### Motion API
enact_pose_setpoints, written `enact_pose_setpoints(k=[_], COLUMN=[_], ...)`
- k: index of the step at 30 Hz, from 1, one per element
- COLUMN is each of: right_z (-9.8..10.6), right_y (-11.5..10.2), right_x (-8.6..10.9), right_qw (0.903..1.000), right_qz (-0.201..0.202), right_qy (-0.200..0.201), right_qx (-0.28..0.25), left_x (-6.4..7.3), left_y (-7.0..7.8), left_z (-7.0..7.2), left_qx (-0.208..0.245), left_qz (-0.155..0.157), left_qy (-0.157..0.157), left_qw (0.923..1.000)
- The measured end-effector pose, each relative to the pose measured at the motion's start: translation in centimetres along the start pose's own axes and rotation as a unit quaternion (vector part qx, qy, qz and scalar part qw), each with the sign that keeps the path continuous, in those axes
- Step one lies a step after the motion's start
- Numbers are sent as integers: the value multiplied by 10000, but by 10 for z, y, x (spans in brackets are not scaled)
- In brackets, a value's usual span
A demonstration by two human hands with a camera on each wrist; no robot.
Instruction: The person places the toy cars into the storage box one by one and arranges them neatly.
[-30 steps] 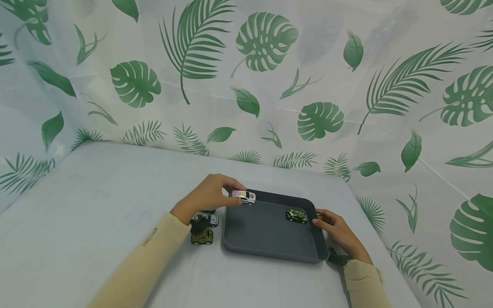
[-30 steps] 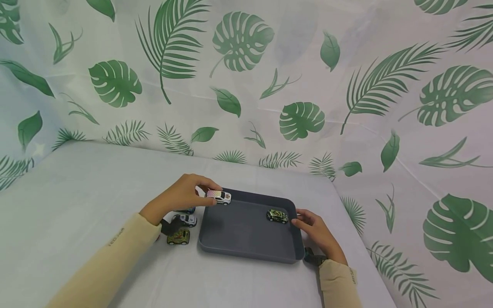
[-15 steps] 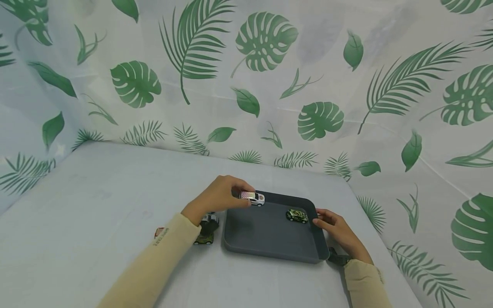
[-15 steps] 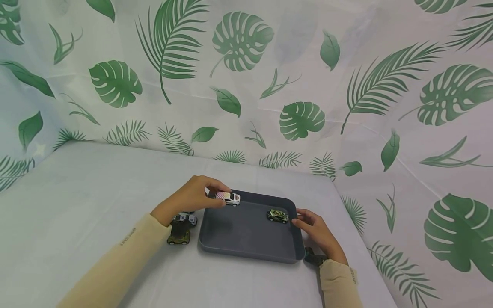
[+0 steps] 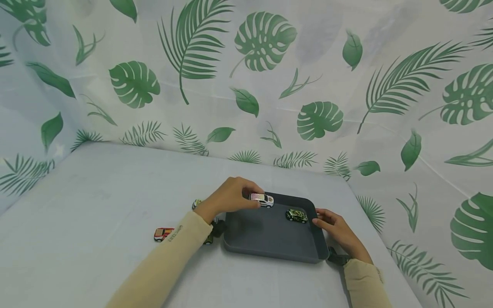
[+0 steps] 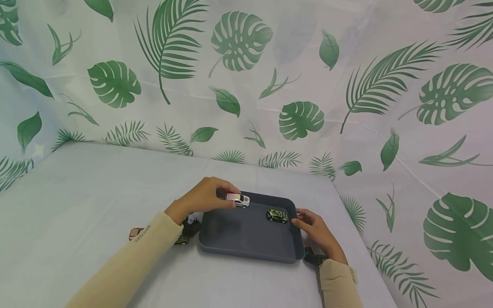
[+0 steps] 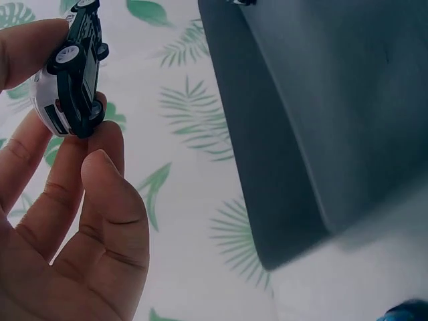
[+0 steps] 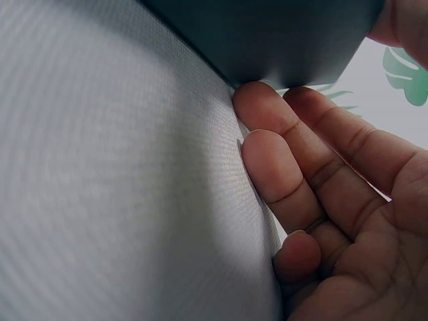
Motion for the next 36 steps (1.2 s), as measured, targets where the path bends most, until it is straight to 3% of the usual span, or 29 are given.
enact_pose_setpoints(k=[9, 18, 26, 36], right_z=[0, 0, 0, 0], right_y=[0, -1, 1, 1], right_x=[2, 1, 1, -1], right_qw=[9999, 9997, 9996, 9999], right_qz=[88, 196, 221, 124], right_qy=[50, 21, 42, 60], right_qx=[-40, -157, -194, -59], left_x=[-13, -23, -30, -39], left_y=[1, -2, -10, -5], left_z=[-14, -31, -49, -63], left_qx=[114, 263, 38, 79], left_qz=[-157, -86, 62, -23], left_qy=[-212, -354, -380, -353], left_qw=[9996, 9990, 9993, 9993])
Point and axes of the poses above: each hand's wrist, its own x-axis away from the middle knuckle, its own z-axis out of the back of the hand, y = z × x, the point moved 6 cm from there along -x, towards the middle knuckle, and after that the axes turned 7 degrees about x, right-handed, at the moved point
